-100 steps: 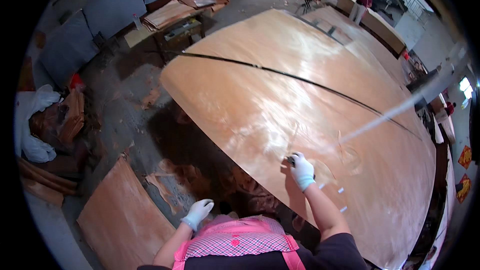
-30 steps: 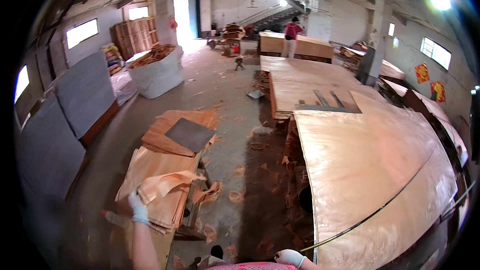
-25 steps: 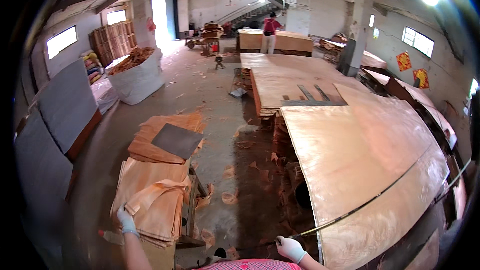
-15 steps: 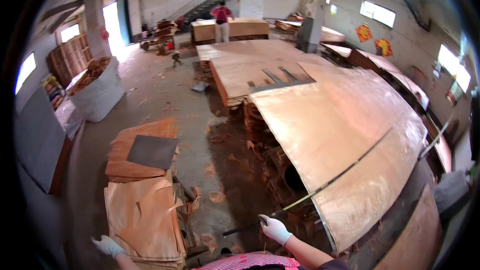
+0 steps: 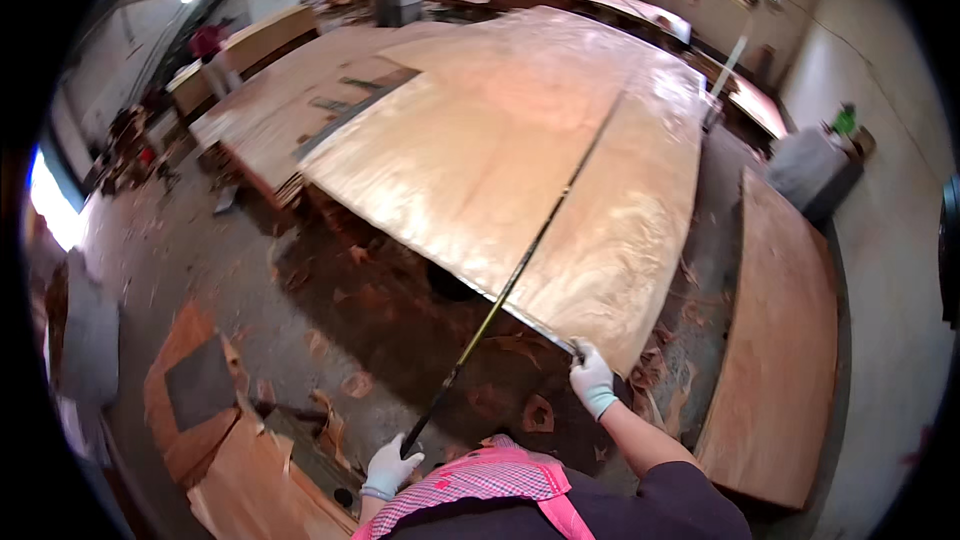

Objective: The person applies adhesive and tape to repair a large sheet of wood veneer, smoothing the material by hand and with a tool, and then moves a large panel across the workshop to a stack.

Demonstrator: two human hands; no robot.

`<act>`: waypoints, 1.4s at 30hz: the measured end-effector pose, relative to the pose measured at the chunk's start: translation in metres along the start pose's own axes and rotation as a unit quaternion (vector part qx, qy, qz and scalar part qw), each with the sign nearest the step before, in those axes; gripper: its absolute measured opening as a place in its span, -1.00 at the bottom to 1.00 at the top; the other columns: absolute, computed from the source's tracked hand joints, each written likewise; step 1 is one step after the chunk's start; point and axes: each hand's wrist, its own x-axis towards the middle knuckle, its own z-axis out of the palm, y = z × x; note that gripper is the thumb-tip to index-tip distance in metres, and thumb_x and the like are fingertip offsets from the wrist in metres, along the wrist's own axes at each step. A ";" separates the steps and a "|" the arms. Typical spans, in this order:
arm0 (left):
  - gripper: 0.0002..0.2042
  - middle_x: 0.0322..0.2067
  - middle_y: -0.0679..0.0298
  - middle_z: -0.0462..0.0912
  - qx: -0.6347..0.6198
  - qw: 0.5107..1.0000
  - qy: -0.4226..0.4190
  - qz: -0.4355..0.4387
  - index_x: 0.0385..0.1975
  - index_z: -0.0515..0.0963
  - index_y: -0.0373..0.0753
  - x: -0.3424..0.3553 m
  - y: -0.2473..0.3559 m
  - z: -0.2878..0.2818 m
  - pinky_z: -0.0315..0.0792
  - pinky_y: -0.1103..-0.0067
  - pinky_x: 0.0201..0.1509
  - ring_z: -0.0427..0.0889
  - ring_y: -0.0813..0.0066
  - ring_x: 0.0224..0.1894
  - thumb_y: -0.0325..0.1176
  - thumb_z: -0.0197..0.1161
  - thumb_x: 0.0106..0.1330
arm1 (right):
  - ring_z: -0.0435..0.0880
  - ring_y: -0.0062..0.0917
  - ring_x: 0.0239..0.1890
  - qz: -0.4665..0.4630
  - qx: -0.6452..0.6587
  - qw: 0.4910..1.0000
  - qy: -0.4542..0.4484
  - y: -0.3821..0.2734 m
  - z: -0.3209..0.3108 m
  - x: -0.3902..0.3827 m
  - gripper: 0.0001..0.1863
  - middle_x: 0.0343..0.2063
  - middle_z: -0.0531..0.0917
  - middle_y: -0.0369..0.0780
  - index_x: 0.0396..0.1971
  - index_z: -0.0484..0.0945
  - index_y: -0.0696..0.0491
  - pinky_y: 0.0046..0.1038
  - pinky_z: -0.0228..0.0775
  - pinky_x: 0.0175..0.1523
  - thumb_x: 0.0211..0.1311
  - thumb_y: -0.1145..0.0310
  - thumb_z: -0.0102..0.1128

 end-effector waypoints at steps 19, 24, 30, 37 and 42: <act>-0.66 -0.71 0.26 0.53 -0.159 0.972 -0.110 -0.130 -0.57 0.56 -0.32 0.128 0.107 0.004 0.36 0.48 -0.55 0.51 0.48 -0.66 -0.14 0.34 0.23 | 0.57 -0.52 -0.68 0.500 0.364 0.780 0.098 0.131 -0.013 -0.014 -0.65 -0.40 0.59 -0.24 -0.02 0.39 0.01 -0.58 0.11 -0.75 0.40 0.06 0.03; -0.65 -0.73 0.29 0.50 -0.181 0.969 -0.096 -0.135 -0.56 0.55 -0.29 0.156 0.066 -0.015 0.35 0.51 -0.60 0.49 0.52 -0.70 -0.10 0.33 0.24 | 0.63 -0.42 -0.63 0.542 0.185 0.790 0.218 0.175 -0.072 -0.026 -0.64 -0.45 0.62 -0.20 -0.19 0.52 0.11 -0.46 0.29 -0.72 0.28 0.11 0.00; -0.65 -0.71 0.29 0.52 -0.232 0.942 -0.131 -0.203 -0.54 0.55 -0.29 0.199 0.060 -0.069 0.37 0.51 -0.58 0.50 0.53 -0.71 -0.10 0.31 0.25 | 0.63 -0.02 -0.07 0.367 -0.198 0.823 0.386 0.238 -0.137 -0.039 -0.54 -0.07 0.63 0.13 0.05 0.45 0.37 -0.22 0.47 0.05 0.23 0.39 -0.10; -0.70 -0.64 0.26 0.57 -0.251 0.945 -0.104 -0.181 -0.43 0.58 -0.28 0.246 -0.004 -0.107 0.44 0.44 -0.51 0.57 0.45 -0.63 -0.12 0.25 0.24 | 0.62 -0.51 -0.32 0.132 -0.030 0.990 -0.035 -0.099 0.078 0.142 -0.60 -0.28 0.70 -0.15 0.03 0.58 0.15 -0.51 0.46 -0.16 0.16 0.39 0.18; -0.55 -0.08 -0.03 0.62 -0.149 0.986 -0.020 -0.073 0.05 0.52 -0.32 0.256 -0.043 -0.122 0.44 0.35 0.18 0.60 0.12 0.01 -0.17 0.25 0.24 | 0.60 -0.07 -0.02 -0.216 -0.082 0.943 -0.241 -0.253 0.251 0.217 -0.48 0.12 0.53 -0.06 0.14 0.46 0.07 -0.19 0.47 0.07 0.26 0.09 0.14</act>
